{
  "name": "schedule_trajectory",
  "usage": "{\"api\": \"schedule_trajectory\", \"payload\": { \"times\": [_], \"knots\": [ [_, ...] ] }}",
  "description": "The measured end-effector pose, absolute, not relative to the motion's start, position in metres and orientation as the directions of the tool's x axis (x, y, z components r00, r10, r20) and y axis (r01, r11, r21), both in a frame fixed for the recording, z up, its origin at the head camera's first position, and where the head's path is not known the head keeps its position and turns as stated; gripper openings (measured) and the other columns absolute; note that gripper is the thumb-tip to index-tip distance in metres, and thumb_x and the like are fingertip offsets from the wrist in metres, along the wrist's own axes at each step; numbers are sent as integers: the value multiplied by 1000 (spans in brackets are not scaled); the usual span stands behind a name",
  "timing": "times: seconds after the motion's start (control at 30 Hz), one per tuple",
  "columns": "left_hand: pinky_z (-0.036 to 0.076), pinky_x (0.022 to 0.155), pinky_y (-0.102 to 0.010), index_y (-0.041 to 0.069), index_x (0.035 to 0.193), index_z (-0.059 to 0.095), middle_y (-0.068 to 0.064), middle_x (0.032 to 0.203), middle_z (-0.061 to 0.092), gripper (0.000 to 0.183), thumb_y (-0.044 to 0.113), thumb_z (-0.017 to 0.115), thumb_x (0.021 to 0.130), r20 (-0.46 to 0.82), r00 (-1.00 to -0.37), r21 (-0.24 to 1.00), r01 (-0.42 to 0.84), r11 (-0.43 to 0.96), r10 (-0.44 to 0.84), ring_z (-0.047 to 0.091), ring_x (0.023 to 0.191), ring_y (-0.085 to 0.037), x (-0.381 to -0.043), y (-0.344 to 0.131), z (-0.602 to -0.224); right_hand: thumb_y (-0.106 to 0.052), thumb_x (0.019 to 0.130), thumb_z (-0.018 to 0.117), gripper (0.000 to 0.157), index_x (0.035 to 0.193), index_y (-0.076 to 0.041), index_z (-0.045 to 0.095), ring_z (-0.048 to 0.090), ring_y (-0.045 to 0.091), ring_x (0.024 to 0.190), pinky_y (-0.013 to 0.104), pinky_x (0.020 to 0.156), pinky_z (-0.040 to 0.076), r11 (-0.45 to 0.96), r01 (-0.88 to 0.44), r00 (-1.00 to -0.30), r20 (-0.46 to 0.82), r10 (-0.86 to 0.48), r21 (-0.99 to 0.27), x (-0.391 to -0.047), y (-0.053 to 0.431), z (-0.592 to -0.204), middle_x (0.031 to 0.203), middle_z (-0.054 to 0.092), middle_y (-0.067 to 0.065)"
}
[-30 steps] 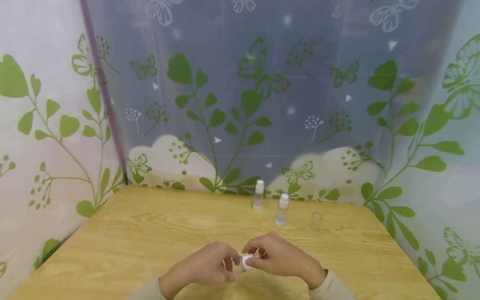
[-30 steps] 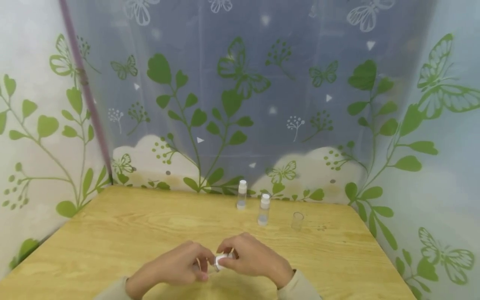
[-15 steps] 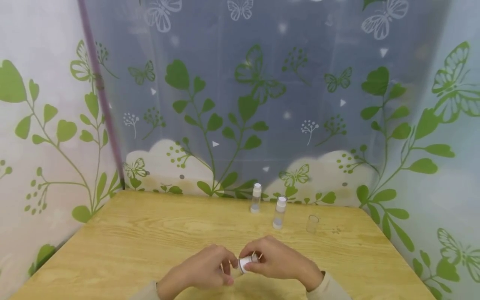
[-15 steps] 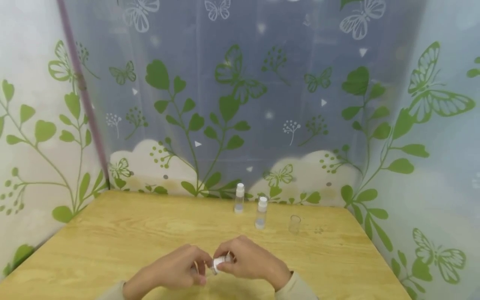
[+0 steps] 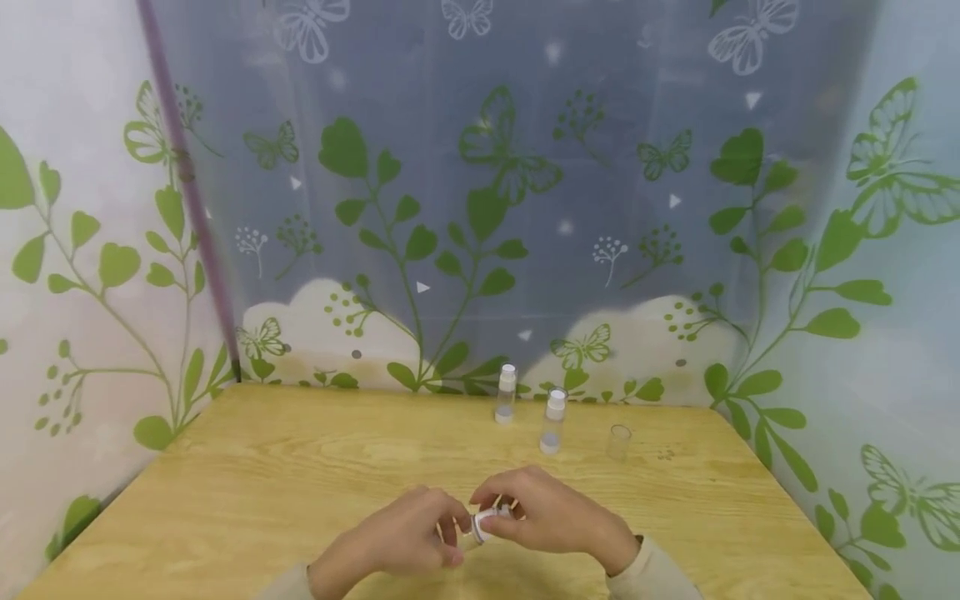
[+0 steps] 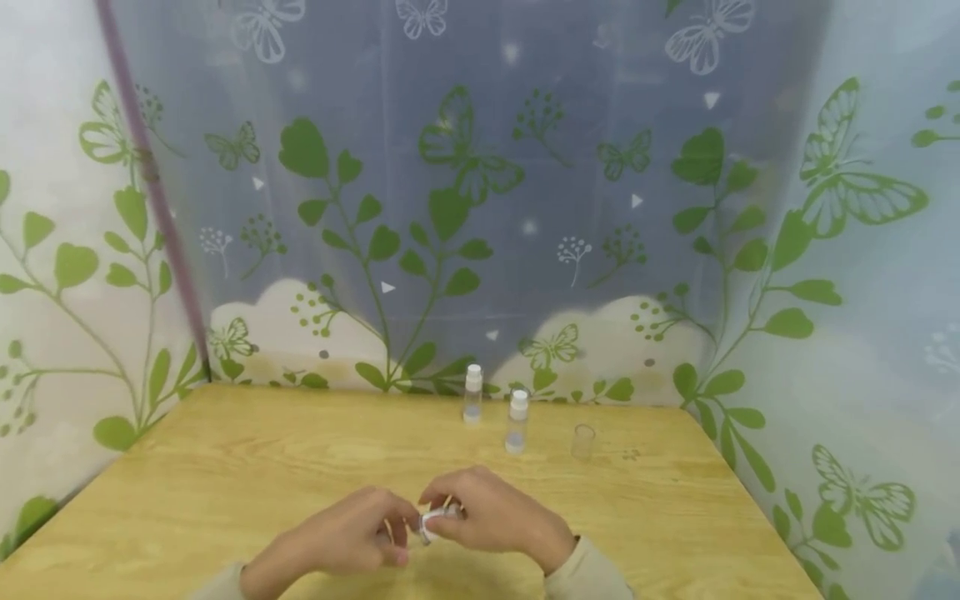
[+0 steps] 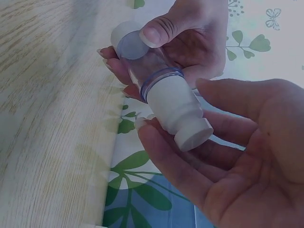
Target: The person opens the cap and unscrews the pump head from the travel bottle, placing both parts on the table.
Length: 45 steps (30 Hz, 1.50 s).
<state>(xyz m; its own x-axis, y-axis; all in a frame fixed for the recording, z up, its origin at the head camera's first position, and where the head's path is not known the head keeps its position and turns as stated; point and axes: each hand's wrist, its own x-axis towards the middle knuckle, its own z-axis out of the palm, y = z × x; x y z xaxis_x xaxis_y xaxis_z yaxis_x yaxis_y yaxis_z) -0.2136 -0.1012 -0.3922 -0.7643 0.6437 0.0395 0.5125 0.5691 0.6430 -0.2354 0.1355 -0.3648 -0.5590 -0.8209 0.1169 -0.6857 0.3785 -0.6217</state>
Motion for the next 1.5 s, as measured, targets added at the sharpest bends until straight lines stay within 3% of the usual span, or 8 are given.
{"api": "schedule_trajectory", "payload": {
  "times": [0.7, 1.03, 1.23, 1.5],
  "knots": [
    [56, 66, -18, 2, 113, 74, 0, 88, 78, 31, 9, 81, 84, 36, -761, 686, 490, 538, 648, 64, 66, 2, -213, -102, -397, -21, 106, 59, 24, 118, -6, 74, 70, -2, 86, 16, 76, 57, 386, -700, -559, 126, -819, -601, -232, 138, -367, 110, 79, 6],
    [55, 64, -18, 1, 113, 74, 0, 87, 78, 30, 9, 81, 85, 41, -758, 671, 503, 544, 651, 66, 67, 1, -213, -102, -395, -11, 98, 69, 18, 116, -7, 74, 66, -4, 90, 14, 74, 56, 394, -726, -553, 139, -821, -563, -234, 137, -366, 111, 78, 5],
    [54, 66, -19, 2, 112, 75, 1, 86, 78, 29, 8, 81, 84, 56, -757, 658, 518, 546, 651, 65, 69, 1, -213, -101, -394, -8, 95, 73, 27, 122, -6, 71, 66, -3, 93, 15, 76, 56, 402, -697, -571, 121, -812, -594, -233, 137, -364, 110, 77, 3],
    [54, 64, -19, 1, 111, 75, 1, 85, 77, 29, 7, 81, 83, 51, -758, 659, 514, 548, 650, 65, 67, 1, -213, -101, -394, -22, 103, 64, 29, 126, -4, 68, 72, 6, 96, 16, 77, 57, 435, -645, -625, 107, -773, -628, -234, 137, -365, 111, 77, 9]
  ]
}}
